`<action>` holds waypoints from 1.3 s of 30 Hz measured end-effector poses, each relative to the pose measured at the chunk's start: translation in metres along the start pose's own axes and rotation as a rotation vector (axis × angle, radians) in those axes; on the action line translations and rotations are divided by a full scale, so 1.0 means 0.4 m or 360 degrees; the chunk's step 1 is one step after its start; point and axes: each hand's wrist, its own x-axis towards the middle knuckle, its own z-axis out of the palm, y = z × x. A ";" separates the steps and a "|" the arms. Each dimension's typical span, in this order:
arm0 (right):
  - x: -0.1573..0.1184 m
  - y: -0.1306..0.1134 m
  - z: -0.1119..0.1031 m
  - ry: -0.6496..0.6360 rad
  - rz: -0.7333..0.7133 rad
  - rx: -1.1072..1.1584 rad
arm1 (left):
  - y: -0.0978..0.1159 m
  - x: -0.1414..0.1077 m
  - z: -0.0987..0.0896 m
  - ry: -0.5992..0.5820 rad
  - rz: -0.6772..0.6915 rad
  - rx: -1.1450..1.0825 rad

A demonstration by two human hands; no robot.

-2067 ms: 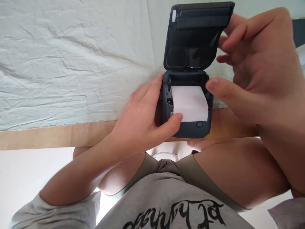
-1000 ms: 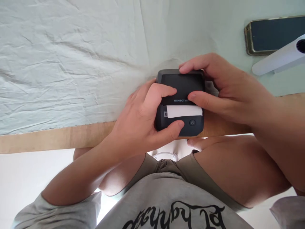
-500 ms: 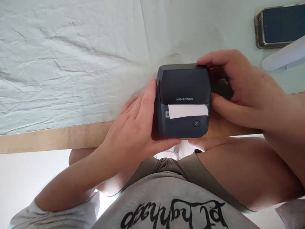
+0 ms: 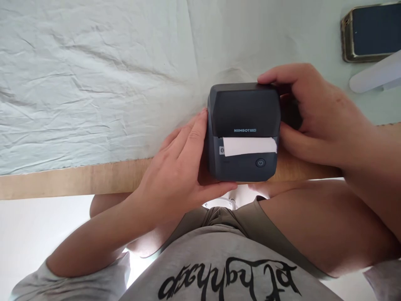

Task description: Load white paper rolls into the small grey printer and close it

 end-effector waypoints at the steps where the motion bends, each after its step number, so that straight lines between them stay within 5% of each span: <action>1: 0.000 0.002 0.001 0.0000 0.0000 -0.0001 | 0.004 0.001 0.000 -0.0008 -0.0011 0.0001; 8: -0.007 0.004 0.006 0.0041 -0.0014 -0.0084 | 0.015 -0.002 0.005 0.0004 -0.0048 -0.0045; 14: -0.008 -0.004 0.016 0.0165 -0.0172 -0.0262 | 0.009 -0.030 0.034 0.0257 0.0156 0.0107; 21: -0.016 -0.010 0.027 0.0117 -0.0053 -0.0247 | 0.021 -0.040 0.047 0.0192 0.0159 0.0080; 30: -0.015 -0.053 0.038 0.0255 0.0169 -0.0370 | 0.019 -0.045 0.079 0.0335 0.0174 0.0173; 39: -0.023 -0.066 0.028 0.0228 0.0285 -0.0446 | 0.029 -0.030 0.057 0.0293 0.0142 0.0179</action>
